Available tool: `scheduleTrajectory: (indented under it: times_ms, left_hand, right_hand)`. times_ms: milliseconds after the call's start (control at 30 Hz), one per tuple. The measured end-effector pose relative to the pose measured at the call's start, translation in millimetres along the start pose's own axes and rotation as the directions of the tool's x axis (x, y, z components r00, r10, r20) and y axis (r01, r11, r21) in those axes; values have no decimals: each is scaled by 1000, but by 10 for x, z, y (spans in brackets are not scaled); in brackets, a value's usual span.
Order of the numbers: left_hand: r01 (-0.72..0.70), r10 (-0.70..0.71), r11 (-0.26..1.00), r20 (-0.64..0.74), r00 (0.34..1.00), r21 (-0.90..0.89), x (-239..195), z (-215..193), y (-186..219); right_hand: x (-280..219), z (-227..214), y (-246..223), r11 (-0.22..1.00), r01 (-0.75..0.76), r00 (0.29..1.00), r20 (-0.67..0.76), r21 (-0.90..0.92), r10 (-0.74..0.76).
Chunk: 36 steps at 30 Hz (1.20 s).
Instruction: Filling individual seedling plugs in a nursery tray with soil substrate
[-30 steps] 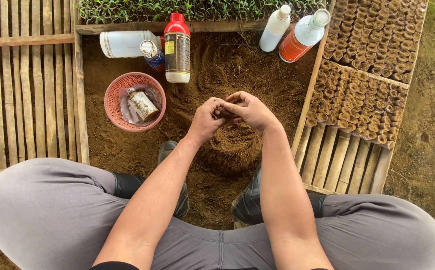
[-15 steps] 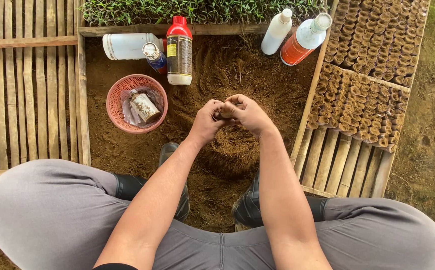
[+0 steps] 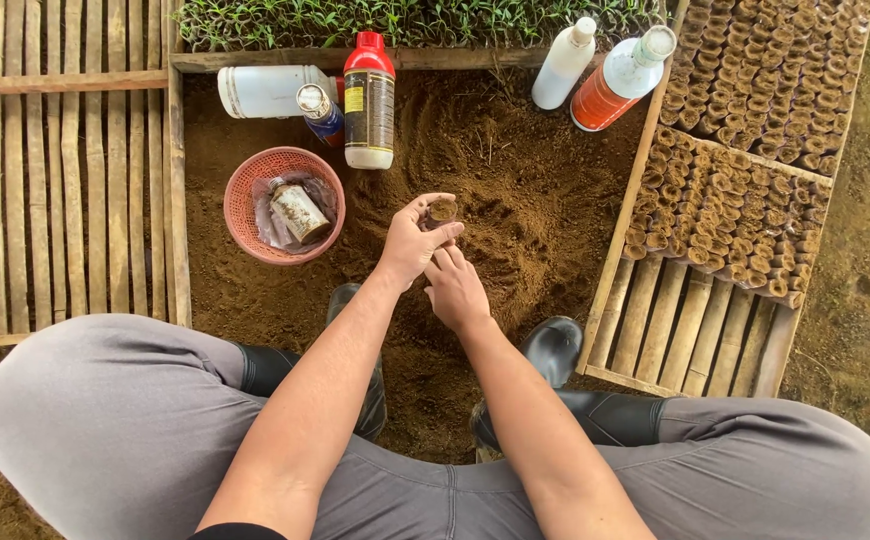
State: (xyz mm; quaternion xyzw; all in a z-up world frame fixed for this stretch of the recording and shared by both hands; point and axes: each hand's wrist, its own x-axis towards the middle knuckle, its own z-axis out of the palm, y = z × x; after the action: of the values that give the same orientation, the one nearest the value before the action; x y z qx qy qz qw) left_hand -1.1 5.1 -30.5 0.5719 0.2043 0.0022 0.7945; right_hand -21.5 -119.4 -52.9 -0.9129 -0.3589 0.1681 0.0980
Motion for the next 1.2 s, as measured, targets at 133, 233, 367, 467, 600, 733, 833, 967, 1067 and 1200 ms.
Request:
scheduleTrajectory:
  times_ms: [133, 233, 367, 467, 600, 733, 833, 967, 1067, 1200]
  left_hand:
    - [28, -27, 998, 35, 999, -55, -49, 11, 72]
    - [43, -40, 998, 71, 997, -42, -8, -10, 39]
    - [110, -109, 994, 58, 992, -22, -18, 26, 95]
    - [147, -146, 989, 52, 988, -15, -4, 27, 89]
    - [125, -130, 990, 60, 990, 69, 77, -32, -108]
    - [102, -112, 988, 89, 990, 113, 61, -73, -147]
    - [42, -54, 995, 140, 989, 90, 88, -80, -218]
    - [25, -40, 994, 151, 988, 102, 90, -76, -269]
    - [18, -34, 994, 149, 988, 108, 58, -48, -182]
    - [52, -64, 995, 143, 988, 82, 39, -61, -165]
  right_hand:
    - [138, 666, 422, 998, 64, 997, -52, -8, -64]
    - [145, 599, 578, 974, -118, 992, -10, 193, 122]
    - [151, 312, 749, 776, -438, 899, 199, 455, 391]
    - [86, -264, 692, 698, -522, 853, 297, 490, 429]
    - [64, -989, 643, 709, -474, 880, 282, 522, 382]
    - [44, -1814, 362, 701, -469, 883, 288, 537, 371]
    - [9, -2129, 175, 720, -391, 920, 243, 573, 306]
    - [19, -2014, 226, 704, -309, 950, 165, 640, 266]
    - [47, -1800, 420, 699, -328, 939, 138, 636, 315]
    - [72, -1526, 507, 609, -404, 894, 154, 683, 421]
